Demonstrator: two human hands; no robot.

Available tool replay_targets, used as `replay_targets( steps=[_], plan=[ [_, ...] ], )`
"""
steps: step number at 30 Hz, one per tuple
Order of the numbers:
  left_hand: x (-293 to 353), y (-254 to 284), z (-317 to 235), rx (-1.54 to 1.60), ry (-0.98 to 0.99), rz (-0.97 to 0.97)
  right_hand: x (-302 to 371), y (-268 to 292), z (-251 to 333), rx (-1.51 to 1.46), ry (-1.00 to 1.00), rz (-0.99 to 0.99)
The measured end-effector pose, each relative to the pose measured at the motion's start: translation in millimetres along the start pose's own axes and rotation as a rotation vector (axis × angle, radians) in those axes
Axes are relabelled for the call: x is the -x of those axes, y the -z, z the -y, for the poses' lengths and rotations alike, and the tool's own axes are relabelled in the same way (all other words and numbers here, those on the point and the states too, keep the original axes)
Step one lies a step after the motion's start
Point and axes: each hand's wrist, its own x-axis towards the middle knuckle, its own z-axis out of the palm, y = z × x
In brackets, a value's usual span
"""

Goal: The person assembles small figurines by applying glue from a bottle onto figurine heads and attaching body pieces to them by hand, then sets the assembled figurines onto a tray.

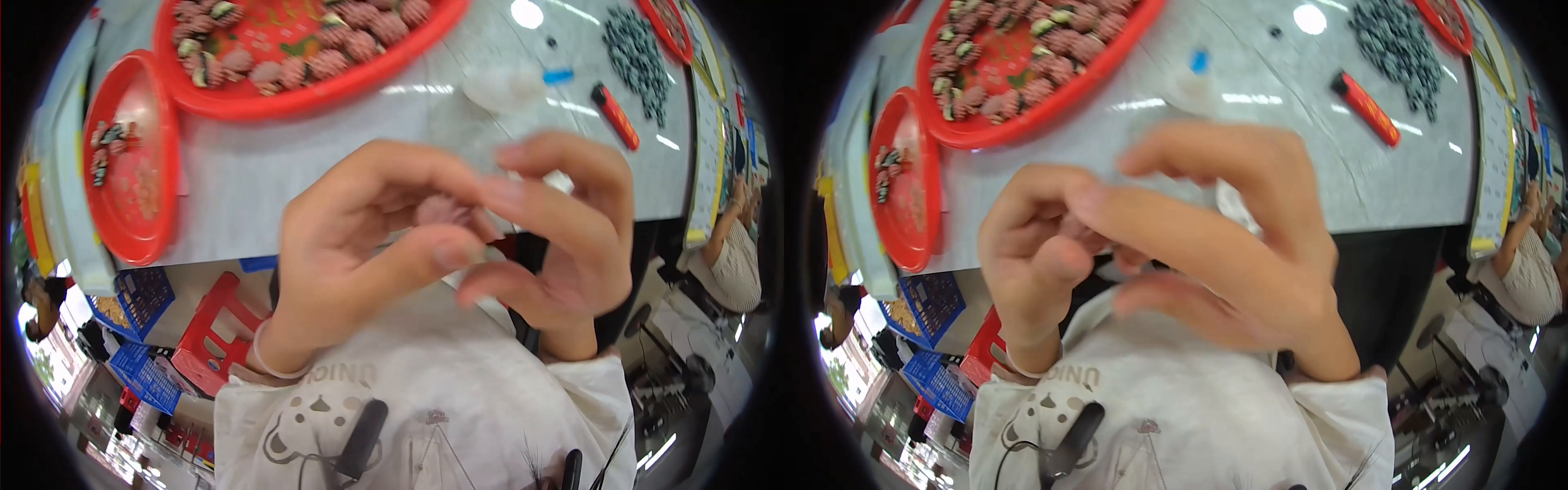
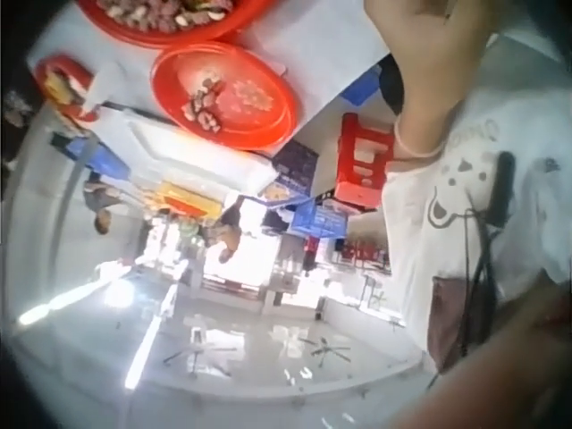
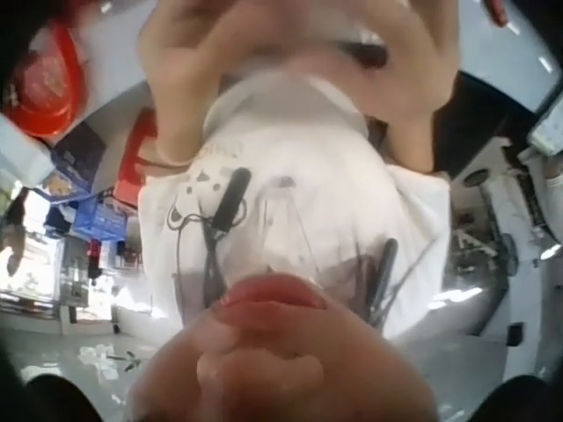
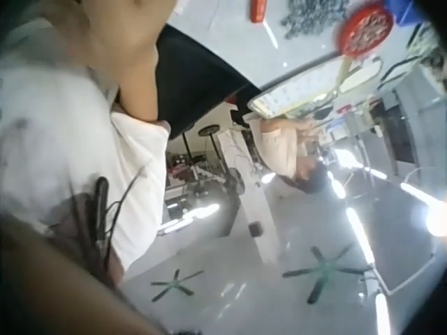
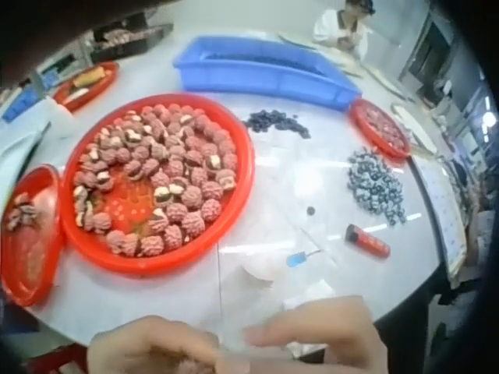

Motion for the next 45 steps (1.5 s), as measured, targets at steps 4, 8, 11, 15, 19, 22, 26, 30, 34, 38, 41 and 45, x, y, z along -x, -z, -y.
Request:
replay_targets(
  steps=[4, 8, 11, 15, 19, 22, 26, 30, 34, 38, 41, 45],
  plan=[
    [-11, 53, -44, -0.81, -0.425, -0.713, 16, 22, 0, -0.011, -0.141, -0.142],
    [-8, 95, -73, -1.358, -0.259, -0.77, 23, 22, -7, -0.146, -0.262, -0.351],
    [-33, 87, -67, -1.44, -0.41, -0.449, 21, 22, -12, -0.162, -0.293, -0.369],
    [-67, 89, -55, -1.65, -0.33, -0.312, 21, 25, -12, -0.133, -0.313, -0.343],
    [-73, 87, -51, -1.661, -0.183, -0.276, 26, 30, -13, -0.089, -0.41, -0.37],
    [-71, 83, -51, -1.395, -0.358, -0.339, 25, 30, -15, -0.096, -0.498, -0.409],
    [-50, 53, -43, -0.301, -0.227, -0.19, 10, 8, -20, -0.124, -0.513, -0.314],
    [-24, 28, -13, -0.176, -0.258, -0.097, 6, -7, -31, -0.053, -0.499, -0.102],
    [-14, 14, 0, 0.087, -0.11, -0.099, 8, -2, -23, -0.424, -0.605, -0.251],
    [-10, 13, 10, 0.223, -0.032, -0.132, 14, 21, -17, -0.561, -0.637, -0.184],
    [-9, 12, 13, 0.202, -0.045, -0.086, 17, 44, -13, -0.4, -0.584, -0.137],
    [-8, 9, 16, 0.142, -0.041, -0.087, 10, 46, -6, -0.42, -0.528, -0.164]
  ],
)
